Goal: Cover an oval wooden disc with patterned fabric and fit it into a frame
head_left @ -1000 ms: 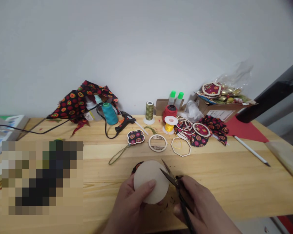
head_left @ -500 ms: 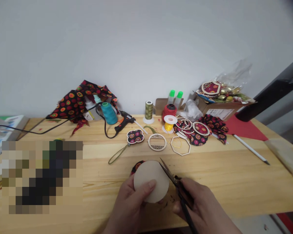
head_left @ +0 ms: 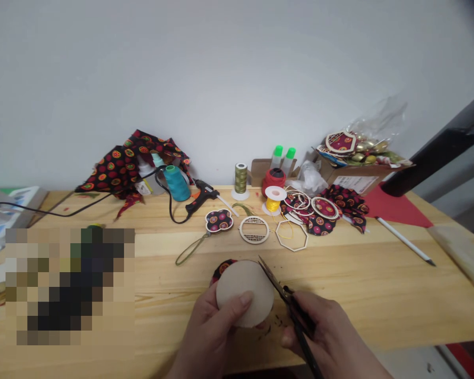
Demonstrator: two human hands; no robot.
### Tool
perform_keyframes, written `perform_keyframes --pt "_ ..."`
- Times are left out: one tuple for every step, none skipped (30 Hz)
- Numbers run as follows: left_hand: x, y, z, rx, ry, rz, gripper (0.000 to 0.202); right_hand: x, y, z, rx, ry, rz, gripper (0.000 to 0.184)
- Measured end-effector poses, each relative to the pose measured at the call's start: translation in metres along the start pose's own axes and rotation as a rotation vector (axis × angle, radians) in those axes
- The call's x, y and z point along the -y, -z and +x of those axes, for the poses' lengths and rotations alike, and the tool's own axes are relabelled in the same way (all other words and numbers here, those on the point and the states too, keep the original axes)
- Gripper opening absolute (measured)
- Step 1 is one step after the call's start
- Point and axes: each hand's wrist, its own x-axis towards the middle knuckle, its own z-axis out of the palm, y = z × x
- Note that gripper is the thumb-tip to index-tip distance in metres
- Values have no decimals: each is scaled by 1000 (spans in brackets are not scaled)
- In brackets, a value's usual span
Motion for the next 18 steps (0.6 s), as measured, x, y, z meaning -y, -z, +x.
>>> perform_keyframes --pt "0 0 0 1 -2 1 22 -1 0 0 8 -3 -6 23" --pt "0 0 0 4 -4 4 22 -3 -1 0 18 -7 -15 24" --pt "0 0 0 8 -6 7 22 -5 -1 0 26 -10 -32 26" --pt "0 0 1 10 -9 8 21 -8 -1 1 30 -11 -54 27" --pt "0 -1 1 11 -10 7 21 -11 -2 1 34 -10 -75 29" --pt "0 -1 1 13 -11 5 21 -14 -3 1 33 -7 -92 30" --pt "1 0 1 15 -8 4 22 -16 -3 2 35 -2 -104 31" --pt "1 0 1 14 -6 2 24 -18 -4 2 37 3 -115 31" --pt "1 0 1 10 -6 2 26 -19 -4 3 35 7 -125 32" --pt "2 0 1 2 -6 5 27 -19 -4 3 27 8 -139 32" --pt "2 1 2 -10 -11 7 29 -18 -3 4 16 8 -157 32" --pt "2 1 2 -29 -14 11 30 -17 -2 4 7 6 -178 31" --pt "2 2 3 -36 -15 17 32 -16 0 4 -2 5 -199 31" --pt "2 2 3 -43 -15 24 33 -14 2 4 -12 7 -224 31" --pt "2 3 4 -49 -14 33 34 -13 3 4 -23 14 -256 31" --pt "2 3 4 -55 -16 38 34 -12 5 4 -43 26 -299 31" --pt "2 3 4 -59 -18 43 34 -11 6 4 -72 40 -350 32" --pt "2 3 3 -61 -22 46 34 -10 7 4 -108 58 -405 32"
